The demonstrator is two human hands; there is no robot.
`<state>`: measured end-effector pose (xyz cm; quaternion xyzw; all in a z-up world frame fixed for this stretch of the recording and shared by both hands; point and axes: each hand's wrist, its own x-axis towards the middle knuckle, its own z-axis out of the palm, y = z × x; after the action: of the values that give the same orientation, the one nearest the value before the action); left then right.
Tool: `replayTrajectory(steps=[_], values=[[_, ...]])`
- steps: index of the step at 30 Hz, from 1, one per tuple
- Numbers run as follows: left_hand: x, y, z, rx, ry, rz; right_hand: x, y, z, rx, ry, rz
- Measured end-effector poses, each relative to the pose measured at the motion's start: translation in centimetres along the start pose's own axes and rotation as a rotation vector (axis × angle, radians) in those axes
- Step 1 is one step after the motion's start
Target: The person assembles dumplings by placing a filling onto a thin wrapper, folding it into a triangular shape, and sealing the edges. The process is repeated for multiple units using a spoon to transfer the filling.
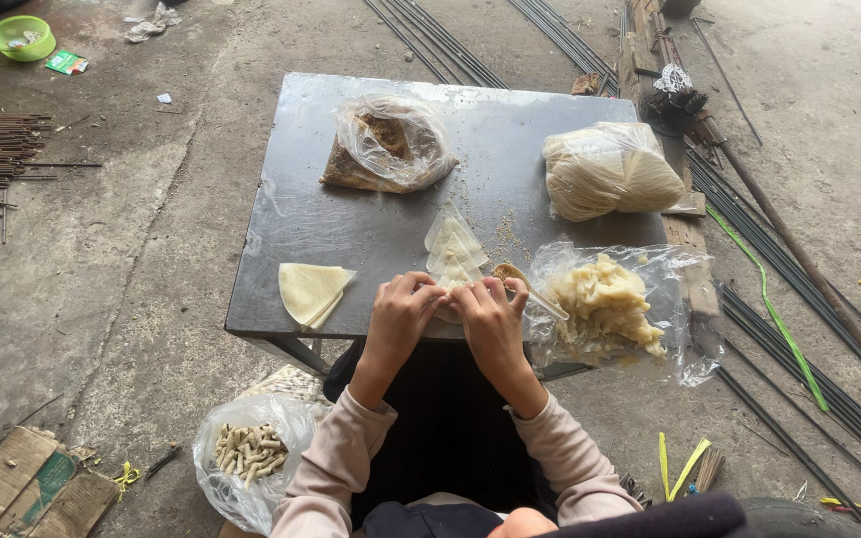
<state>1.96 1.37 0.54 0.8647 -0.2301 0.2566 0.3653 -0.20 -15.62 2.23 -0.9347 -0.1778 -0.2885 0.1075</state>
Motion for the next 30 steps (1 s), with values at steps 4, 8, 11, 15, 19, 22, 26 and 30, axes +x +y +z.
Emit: replayTrajectory(steps=[4, 8, 11, 15, 19, 22, 26, 30], values=[[-0.1, 0.0, 0.0, 0.025, 0.028, 0.006, 0.6, 0.2, 0.4, 0.022, 0.047, -0.003], [0.0, -0.1, 0.3, 0.029, 0.049, -0.017, 1.2, 0.4, 0.3, -0.023, 0.017, -0.023], [0.0, -0.4, 0.4, 0.031, 0.053, -0.018, 1.1, 0.3, 0.0, 0.04, 0.004, -0.016], [-0.1, -0.7, 0.2, -0.018, 0.065, -0.014, 1.3, 0.0, -0.3, 0.074, -0.038, -0.008], [-0.5, -0.7, -0.2, -0.012, 0.037, 0.041, 1.4, -0.1, -0.1, 0.048, 0.034, -0.038], [-0.7, -0.9, -0.5, -0.01, 0.015, 0.085, 1.7, 0.0, 0.3, 0.052, 0.042, -0.028], [-1.0, -1.1, -0.4, 0.008, 0.009, 0.111, 1.3, 0.2, 0.6, 0.042, -0.039, -0.006], [-0.8, -1.2, -0.3, 0.029, 0.005, 0.126, 0.7, 0.9, 0.2, -0.055, -0.145, -0.076]])
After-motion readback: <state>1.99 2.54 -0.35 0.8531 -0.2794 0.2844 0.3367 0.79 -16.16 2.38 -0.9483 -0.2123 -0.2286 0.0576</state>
